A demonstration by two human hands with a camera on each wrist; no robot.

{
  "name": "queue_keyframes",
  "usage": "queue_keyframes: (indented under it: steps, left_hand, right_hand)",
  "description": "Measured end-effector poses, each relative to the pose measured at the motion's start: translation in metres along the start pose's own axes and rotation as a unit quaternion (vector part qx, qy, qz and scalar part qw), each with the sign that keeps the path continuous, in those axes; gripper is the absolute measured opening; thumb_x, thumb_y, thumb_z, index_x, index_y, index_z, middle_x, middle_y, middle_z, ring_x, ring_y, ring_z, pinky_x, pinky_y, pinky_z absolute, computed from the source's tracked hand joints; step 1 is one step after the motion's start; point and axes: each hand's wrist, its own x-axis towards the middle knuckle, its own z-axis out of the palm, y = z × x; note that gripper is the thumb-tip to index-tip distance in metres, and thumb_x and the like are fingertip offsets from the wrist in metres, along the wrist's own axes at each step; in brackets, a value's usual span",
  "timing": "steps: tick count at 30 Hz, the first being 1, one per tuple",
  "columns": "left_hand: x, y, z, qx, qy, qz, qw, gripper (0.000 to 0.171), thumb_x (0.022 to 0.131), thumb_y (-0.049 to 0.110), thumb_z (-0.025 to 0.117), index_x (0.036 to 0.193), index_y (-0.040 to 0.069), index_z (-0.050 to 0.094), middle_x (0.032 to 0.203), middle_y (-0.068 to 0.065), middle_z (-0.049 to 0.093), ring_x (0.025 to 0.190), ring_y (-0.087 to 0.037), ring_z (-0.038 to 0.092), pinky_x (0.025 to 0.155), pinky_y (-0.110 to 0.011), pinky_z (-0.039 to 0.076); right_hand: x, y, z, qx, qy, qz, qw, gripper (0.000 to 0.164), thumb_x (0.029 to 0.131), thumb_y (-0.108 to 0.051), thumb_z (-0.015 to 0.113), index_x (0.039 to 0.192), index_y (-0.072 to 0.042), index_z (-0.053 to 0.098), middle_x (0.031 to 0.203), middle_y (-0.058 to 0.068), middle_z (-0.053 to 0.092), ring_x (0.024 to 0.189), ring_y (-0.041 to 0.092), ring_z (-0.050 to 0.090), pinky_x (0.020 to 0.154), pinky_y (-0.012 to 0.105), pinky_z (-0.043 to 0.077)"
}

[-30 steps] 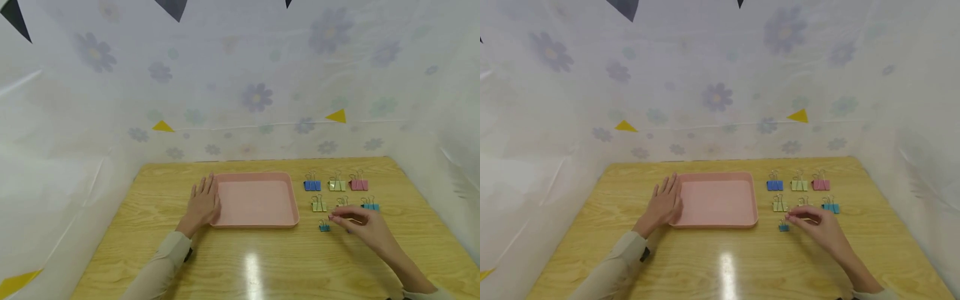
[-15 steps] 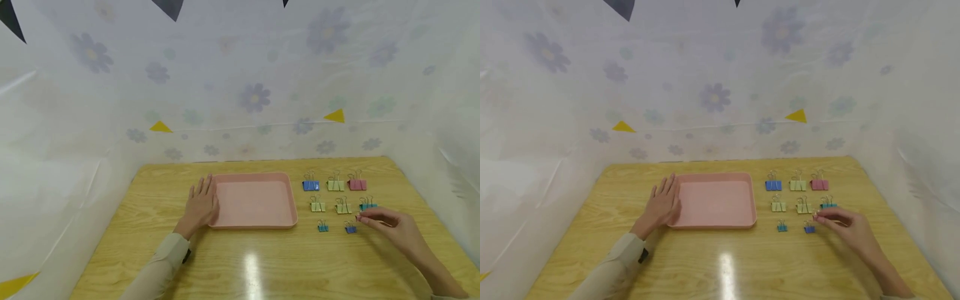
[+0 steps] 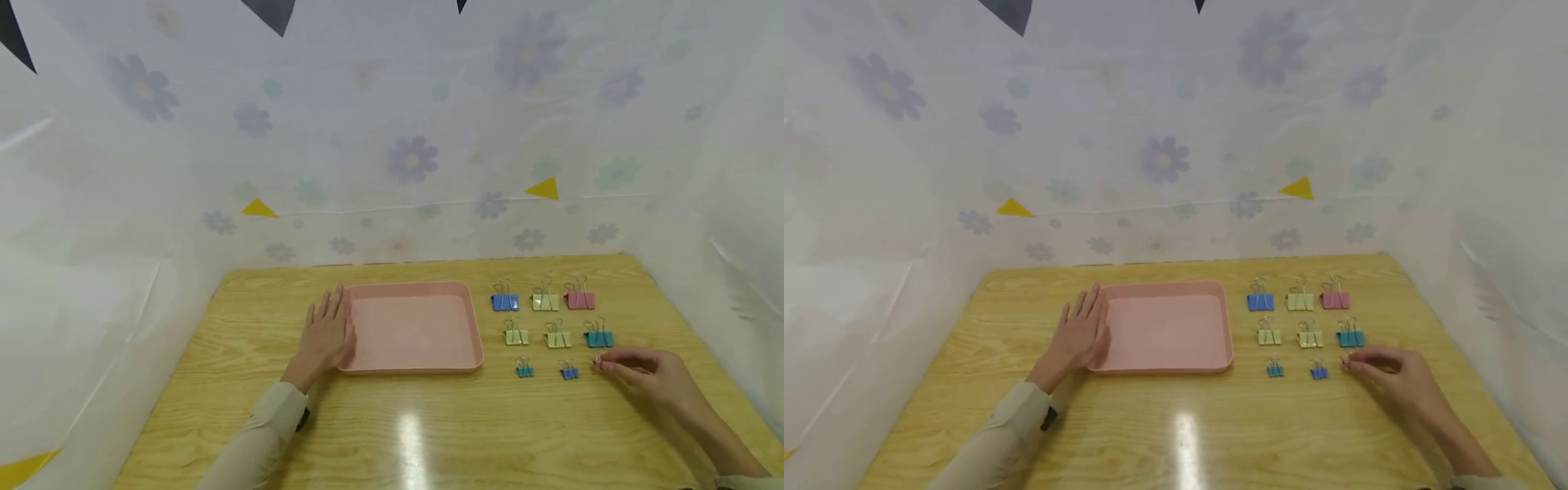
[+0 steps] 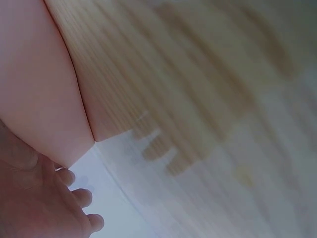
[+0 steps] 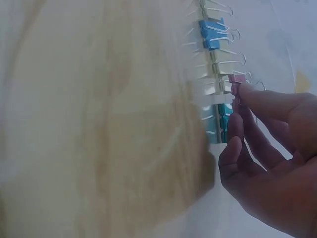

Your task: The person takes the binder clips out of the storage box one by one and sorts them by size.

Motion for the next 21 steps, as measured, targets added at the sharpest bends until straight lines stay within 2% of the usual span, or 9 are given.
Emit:
queue_keyframes:
  steps: [5, 13, 21]
  left_hand:
    - [-0.001, -0.002, 0.000, -0.002, -0.005, -0.001, 1.0000, 0.059, 0.111, 0.026, 0.031, 0.164, 0.002, 0.018, 0.171, -0.014, 0.014, 0.156, -0.039, 0.014, 0.122, -0.062, 0.009]
    - [-0.001, -0.002, 0.000, -0.001, -0.005, -0.003, 1.0000, 0.059, 0.111, 0.026, 0.031, 0.164, 0.002, 0.017, 0.171, -0.014, 0.014, 0.156, -0.039, 0.014, 0.122, -0.063, 0.010]
    - [0.001, -0.002, 0.000, -0.004, -0.004, -0.003, 1.0000, 0.059, 0.111, 0.026, 0.031, 0.164, 0.002, 0.017, 0.171, -0.013, 0.014, 0.155, -0.039, 0.014, 0.122, -0.063, 0.010]
  right_hand:
    - [0.002, 0.005, -0.001, -0.011, -0.013, 0.022, 1.000, 0.027, 0.097, -0.020, 0.073, 0.112, 0.003, 0.075, 0.103, 0.005, 0.079, 0.090, 0.001, 0.071, 0.074, 0.018, 0.057]
    - [0.005, 0.011, -0.004, -0.071, -0.016, 0.017, 0.997, 0.025, 0.097, -0.021, 0.074, 0.109, 0.001, 0.077, 0.105, 0.015, 0.077, 0.087, -0.007, 0.066, 0.070, 0.016, 0.055]
    - [0.007, 0.013, -0.007, -0.091, -0.014, 0.001, 0.996, 0.025, 0.097, -0.021, 0.074, 0.111, -0.001, 0.077, 0.107, 0.015, 0.076, 0.089, -0.011, 0.062, 0.071, 0.015, 0.054]
